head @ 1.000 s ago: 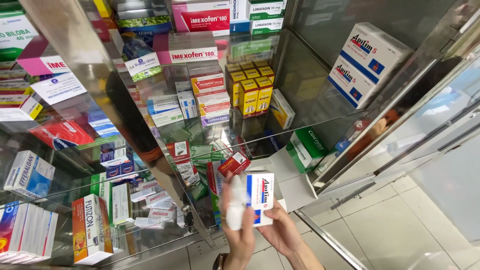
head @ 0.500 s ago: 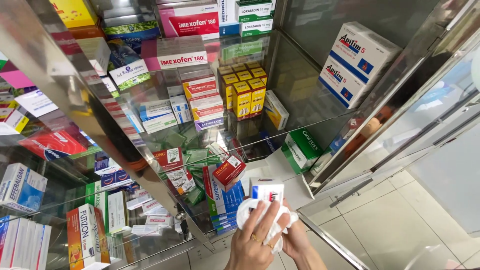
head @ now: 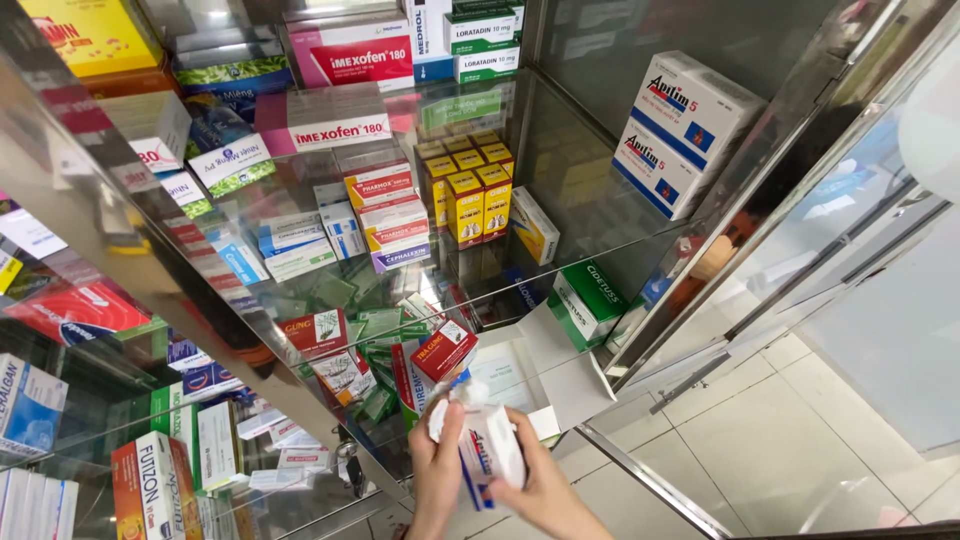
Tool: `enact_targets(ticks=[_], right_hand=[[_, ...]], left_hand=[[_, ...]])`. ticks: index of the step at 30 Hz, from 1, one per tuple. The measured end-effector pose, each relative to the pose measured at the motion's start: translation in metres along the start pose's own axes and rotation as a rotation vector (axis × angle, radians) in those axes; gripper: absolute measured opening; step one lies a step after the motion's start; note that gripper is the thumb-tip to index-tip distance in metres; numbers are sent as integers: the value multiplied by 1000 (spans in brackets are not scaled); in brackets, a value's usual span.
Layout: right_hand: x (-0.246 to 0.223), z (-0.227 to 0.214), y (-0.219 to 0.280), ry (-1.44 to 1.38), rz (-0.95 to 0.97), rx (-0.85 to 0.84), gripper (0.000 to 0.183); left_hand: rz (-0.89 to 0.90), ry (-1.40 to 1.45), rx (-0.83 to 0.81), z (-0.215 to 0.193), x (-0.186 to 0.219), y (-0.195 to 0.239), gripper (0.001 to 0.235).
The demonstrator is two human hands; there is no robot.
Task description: The recorder is picking up medicine boxes from a glass display shelf and wiping them with a cloth to clean them.
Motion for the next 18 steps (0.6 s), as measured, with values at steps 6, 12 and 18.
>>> enact_targets(ticks=[6,12,18], right_hand=[[51,-4,2,-37,136,261,53],[32,-65,-1,235,-200,622,49],[-249,-105,-62,1366,-610,577,66]], left_hand=[[69,485,174,12,1,12,36],[524,-195,-170,50,17,48,39],[353,-103,-229,51,18,45,37]])
Point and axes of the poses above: each hand's wrist, its own y-axis away from the middle knuckle, its own z-axis out of the palm, x = y × z, the point moved 4 cm from there along -y, towards the middle knuckle, and after that the axes turned 7 degrees about -x, right-handed, at the moved point
